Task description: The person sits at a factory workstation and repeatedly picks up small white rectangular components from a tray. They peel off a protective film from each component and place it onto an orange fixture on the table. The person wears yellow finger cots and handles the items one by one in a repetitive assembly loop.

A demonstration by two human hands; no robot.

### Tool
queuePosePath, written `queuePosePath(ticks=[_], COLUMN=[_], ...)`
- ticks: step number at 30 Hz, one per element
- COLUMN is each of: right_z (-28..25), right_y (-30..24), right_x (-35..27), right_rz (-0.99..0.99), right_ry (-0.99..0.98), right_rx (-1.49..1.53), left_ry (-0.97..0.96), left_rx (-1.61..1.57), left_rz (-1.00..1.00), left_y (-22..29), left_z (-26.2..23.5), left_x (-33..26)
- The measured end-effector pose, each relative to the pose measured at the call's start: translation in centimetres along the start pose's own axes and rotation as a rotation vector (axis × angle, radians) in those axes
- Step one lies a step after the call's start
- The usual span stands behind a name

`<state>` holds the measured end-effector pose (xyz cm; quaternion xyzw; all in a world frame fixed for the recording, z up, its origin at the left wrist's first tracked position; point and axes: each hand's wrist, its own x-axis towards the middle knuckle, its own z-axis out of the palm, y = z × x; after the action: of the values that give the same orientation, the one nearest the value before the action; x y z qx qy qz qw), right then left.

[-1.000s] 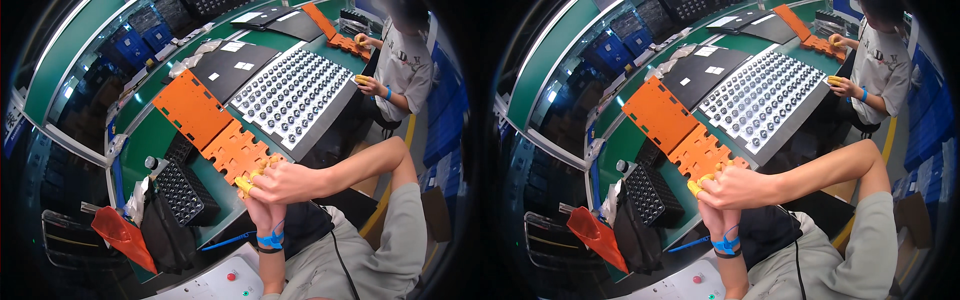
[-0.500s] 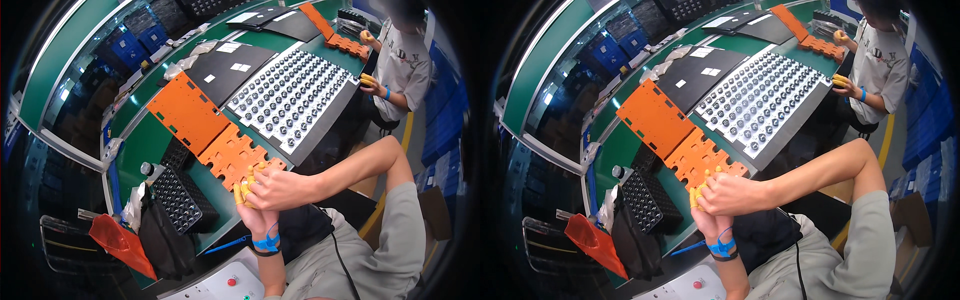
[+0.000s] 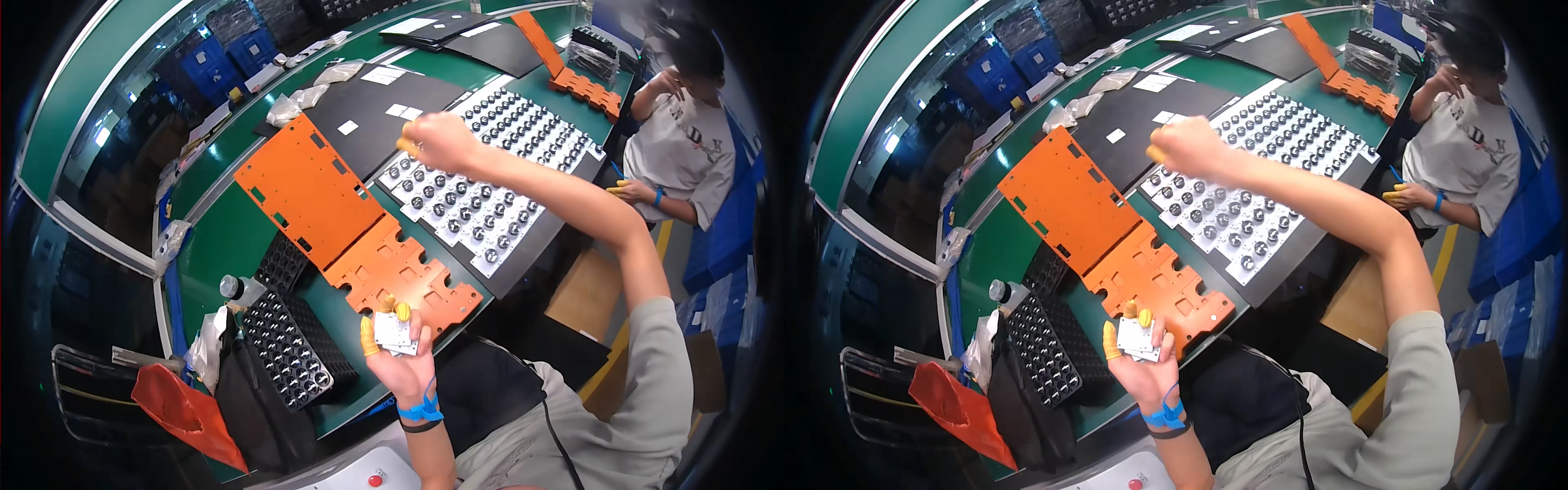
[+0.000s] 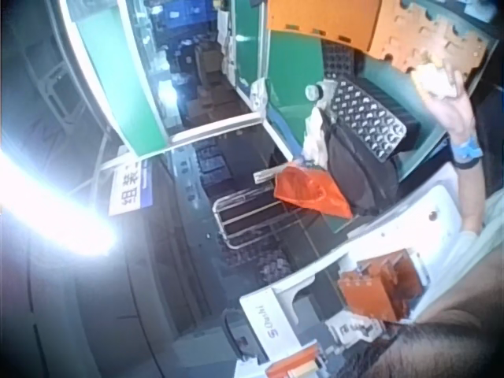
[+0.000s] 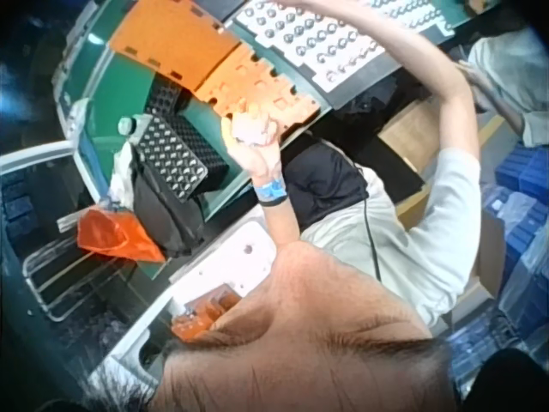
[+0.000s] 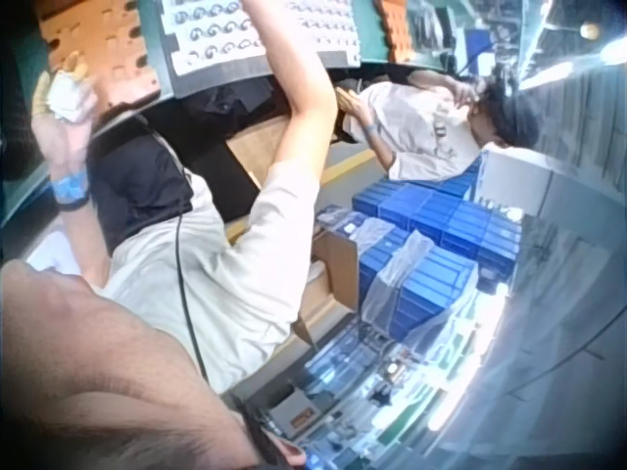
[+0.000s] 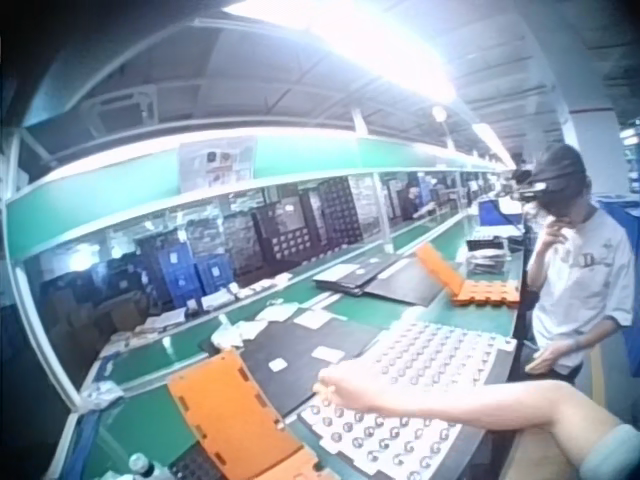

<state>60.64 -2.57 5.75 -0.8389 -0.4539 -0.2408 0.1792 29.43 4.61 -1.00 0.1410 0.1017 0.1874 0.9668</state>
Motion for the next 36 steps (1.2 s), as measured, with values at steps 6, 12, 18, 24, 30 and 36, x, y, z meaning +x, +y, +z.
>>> queuePosePath(ticks=[6, 12, 18, 24, 30, 36], right_z=[9.5, 16.0, 16.3, 15.1, 17.2, 18.5], right_y=[12.0, 15.2, 18.0, 17.7, 17.6, 14.5], right_x=[4.5, 6.6, 7.1, 9.3, 11.6, 12.8], right_rz=[0.402, 0.382, -0.028, -0.040, 0.044, 0.093], right_ry=[-0.065, -0.020, -0.211, -0.234, -0.116, -0.339], right_rx=[0.032, -0.169, -0.330, -0.345, -0.438, -0.441], left_ry=[0.106, 0.204, 0.144, 0.103, 0.078, 0.099], left_rx=[0.013, -0.054, -0.048, -0.047, -0.070, -0.059], left_rz=[0.003, 0.025, 0.011, 0.016, 0.015, 0.029], left_y=[-0.4, -0.7, -0.7, -0.7, -0.7, -0.7], left_z=[-1.0, -1.7, -2.8, -3.3, -3.4, -3.5], left_x=[1.9, 1.5, 1.3, 1.5, 1.4, 1.1])
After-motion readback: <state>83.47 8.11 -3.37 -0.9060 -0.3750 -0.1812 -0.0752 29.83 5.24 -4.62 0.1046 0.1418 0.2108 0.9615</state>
